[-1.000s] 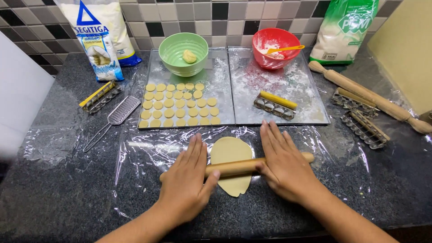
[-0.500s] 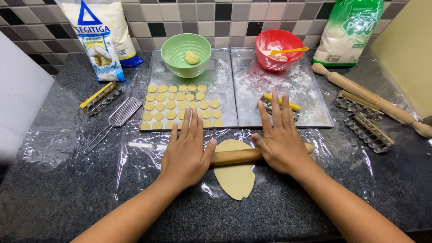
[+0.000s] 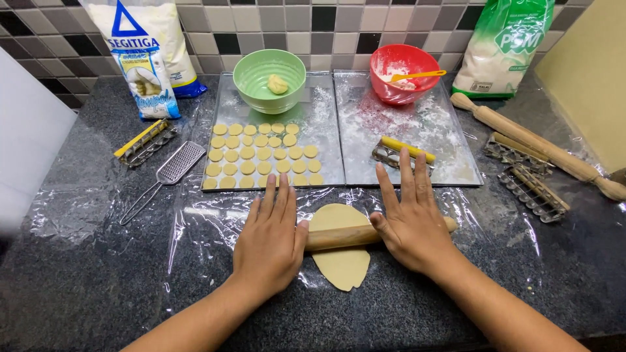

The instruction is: Rolling out a small piece of dough repeatedly using a rolling pin on a kitchen counter.

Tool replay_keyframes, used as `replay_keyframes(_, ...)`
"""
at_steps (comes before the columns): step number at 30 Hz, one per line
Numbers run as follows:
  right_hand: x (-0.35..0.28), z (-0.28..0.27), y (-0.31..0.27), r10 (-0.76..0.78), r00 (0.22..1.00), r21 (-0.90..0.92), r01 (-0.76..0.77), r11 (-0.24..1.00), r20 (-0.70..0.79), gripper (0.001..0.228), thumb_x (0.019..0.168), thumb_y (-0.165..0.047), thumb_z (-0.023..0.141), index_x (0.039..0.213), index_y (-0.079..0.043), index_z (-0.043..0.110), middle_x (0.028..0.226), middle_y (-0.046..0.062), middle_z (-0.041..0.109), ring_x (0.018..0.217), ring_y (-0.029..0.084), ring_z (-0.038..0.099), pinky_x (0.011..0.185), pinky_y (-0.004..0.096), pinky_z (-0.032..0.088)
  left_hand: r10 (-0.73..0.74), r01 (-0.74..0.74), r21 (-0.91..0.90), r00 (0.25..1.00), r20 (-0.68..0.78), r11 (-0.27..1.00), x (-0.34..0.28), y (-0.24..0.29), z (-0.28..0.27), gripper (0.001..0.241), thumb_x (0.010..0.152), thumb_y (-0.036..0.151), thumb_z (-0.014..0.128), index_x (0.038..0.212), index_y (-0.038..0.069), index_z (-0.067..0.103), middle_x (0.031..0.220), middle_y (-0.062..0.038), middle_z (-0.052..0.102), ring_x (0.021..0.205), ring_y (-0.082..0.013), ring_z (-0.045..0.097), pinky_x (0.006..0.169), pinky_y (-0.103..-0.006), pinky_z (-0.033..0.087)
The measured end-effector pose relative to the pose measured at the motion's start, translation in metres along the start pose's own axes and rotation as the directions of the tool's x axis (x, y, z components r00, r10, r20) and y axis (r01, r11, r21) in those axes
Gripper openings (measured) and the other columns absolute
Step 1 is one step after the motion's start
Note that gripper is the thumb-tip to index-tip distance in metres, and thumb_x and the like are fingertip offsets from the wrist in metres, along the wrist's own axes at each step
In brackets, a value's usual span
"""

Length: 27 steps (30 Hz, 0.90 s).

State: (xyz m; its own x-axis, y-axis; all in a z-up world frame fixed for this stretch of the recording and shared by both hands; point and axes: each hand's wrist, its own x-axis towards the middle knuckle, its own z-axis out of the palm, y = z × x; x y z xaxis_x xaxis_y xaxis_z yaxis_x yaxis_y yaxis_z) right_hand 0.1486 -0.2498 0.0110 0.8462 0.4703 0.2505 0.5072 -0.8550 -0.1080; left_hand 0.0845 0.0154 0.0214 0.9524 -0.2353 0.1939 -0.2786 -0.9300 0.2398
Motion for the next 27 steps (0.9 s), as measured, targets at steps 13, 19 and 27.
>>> replay_keyframes(13,0.089,0.006,0.013,0.112,0.993,0.011,-0.112,0.994,-0.034,0.077,0.107,-0.059,0.03,0.166,-0.011,0.021,0.17,0.026,-0.009,0.154,0.044,-0.018,0.125,0.054,-0.002,-0.164,0.161,-0.038,0.983,-0.084,0.986,0.085,-0.041,0.009,0.075,0.107,0.047,0.033,0.153,-0.012,0.034,0.169,-0.03,0.014,0.16,-0.0386,0.003,0.125,-0.0558,0.003)
replay_keyframes(19,0.106,0.007,0.013,-0.031,0.923,-0.006,0.031,0.999,-0.383,0.076,0.106,-0.059,0.048,0.155,-0.002,0.045,0.167,0.03,0.02,0.156,0.044,0.0,0.125,0.056,0.007,-0.188,0.186,-0.032,0.975,-0.118,0.982,0.104,-0.051,0.013,0.076,0.106,0.046,0.033,0.154,-0.012,0.034,0.171,-0.028,0.01,0.16,-0.0363,-0.002,0.125,-0.0553,-0.001)
replay_keyframes(27,0.103,0.011,0.013,-0.045,0.93,0.026,0.058,0.998,-0.365,0.061,0.106,-0.055,0.047,0.142,-0.006,0.049,0.166,0.027,0.028,0.157,0.043,0.006,0.124,0.058,0.014,-0.206,0.205,-0.034,0.976,-0.066,0.978,0.092,-0.041,0.005,0.079,0.104,0.049,0.033,0.155,-0.011,0.032,0.171,-0.028,0.01,0.16,-0.0364,-0.001,0.125,-0.0561,0.001)
